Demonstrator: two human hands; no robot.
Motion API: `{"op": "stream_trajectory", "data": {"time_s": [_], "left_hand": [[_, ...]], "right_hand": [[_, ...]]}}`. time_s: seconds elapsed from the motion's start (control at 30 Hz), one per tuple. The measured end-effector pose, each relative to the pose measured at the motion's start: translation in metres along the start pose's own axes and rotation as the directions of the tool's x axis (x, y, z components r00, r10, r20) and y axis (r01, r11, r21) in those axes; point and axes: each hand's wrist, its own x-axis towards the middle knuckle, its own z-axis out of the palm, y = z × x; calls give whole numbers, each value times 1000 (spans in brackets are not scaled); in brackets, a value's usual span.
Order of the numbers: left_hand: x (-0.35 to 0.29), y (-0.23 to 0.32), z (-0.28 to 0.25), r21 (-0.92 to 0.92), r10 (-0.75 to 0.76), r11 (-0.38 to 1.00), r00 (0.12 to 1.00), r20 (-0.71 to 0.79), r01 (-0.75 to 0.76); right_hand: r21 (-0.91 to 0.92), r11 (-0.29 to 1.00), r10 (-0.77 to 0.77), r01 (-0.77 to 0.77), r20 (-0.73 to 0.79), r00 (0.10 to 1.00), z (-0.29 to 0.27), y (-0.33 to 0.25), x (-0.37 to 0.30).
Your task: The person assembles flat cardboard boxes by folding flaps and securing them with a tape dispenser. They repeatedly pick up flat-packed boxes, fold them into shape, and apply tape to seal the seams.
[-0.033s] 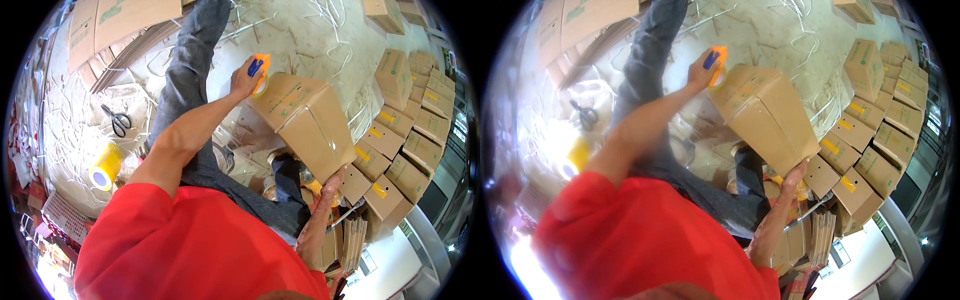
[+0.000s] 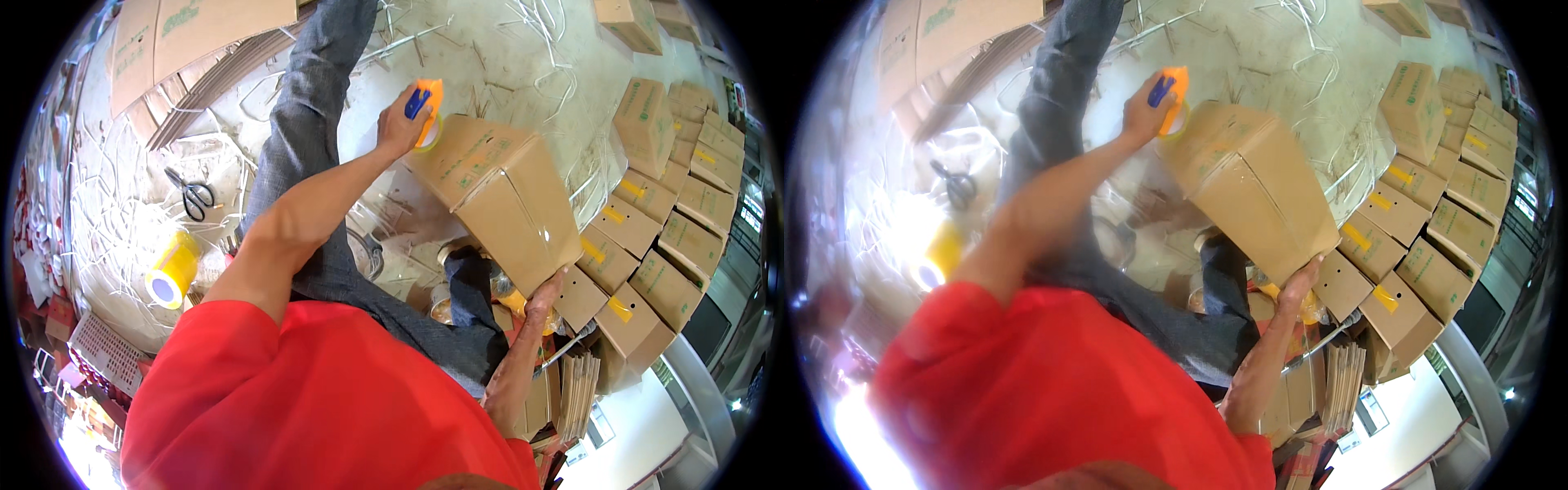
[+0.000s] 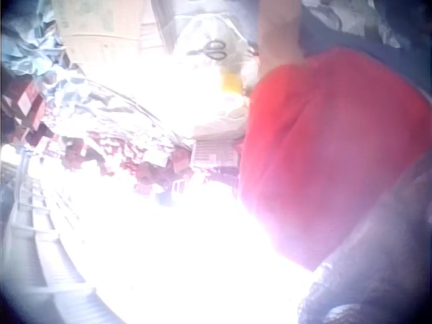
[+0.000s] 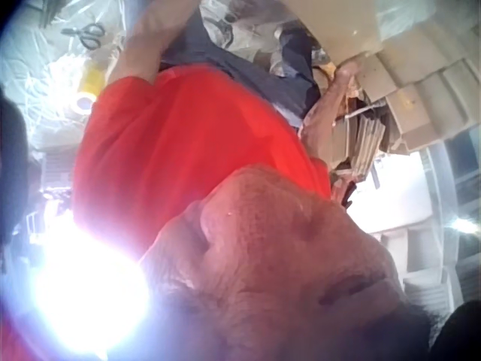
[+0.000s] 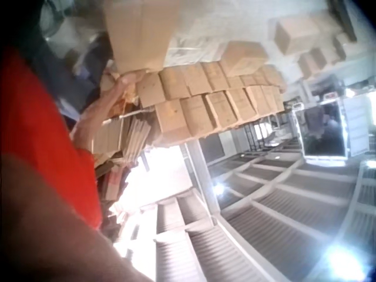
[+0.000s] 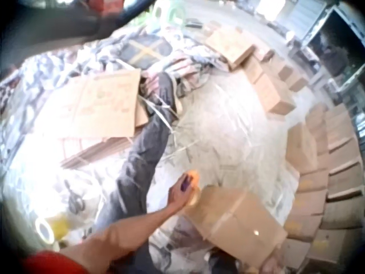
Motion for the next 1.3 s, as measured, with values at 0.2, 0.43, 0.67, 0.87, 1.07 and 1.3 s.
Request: {"op": "stream_trajectory", "data": {"time_s": [0.2, 0.43, 0.67, 0.87, 1.07, 1.3], "left_hand": [[-30, 65, -17, -295, -54, 953, 997, 54, 68], [-21, 25, -27, -134, -50, 990, 998, 22, 53], [-37, 141, -16, -472, 89, 881, 992, 85, -38], [-35, 44, -11, -227, 28, 973, 1000, -3, -28], [-36, 50, -65, -79, 55, 996, 996, 70, -50], [-77, 167, -231, 118, 430, 897, 902, -18, -426]], "right_hand": [[-15, 999, 46, -46, 21, 999, 7, -33, -17], [-55, 998, 17, -16, 18, 1000, 8, -16, -16], [-20, 1000, -9, 10, 36, 999, 1, -27, -8], [-29, 1000, -2, 1, -14, 1000, 3, -21, -11], [-94, 994, -61, 61, -2, 998, -14, 3, -12], [-13, 998, -59, 59, -9, 998, -29, 3, -36]]}}
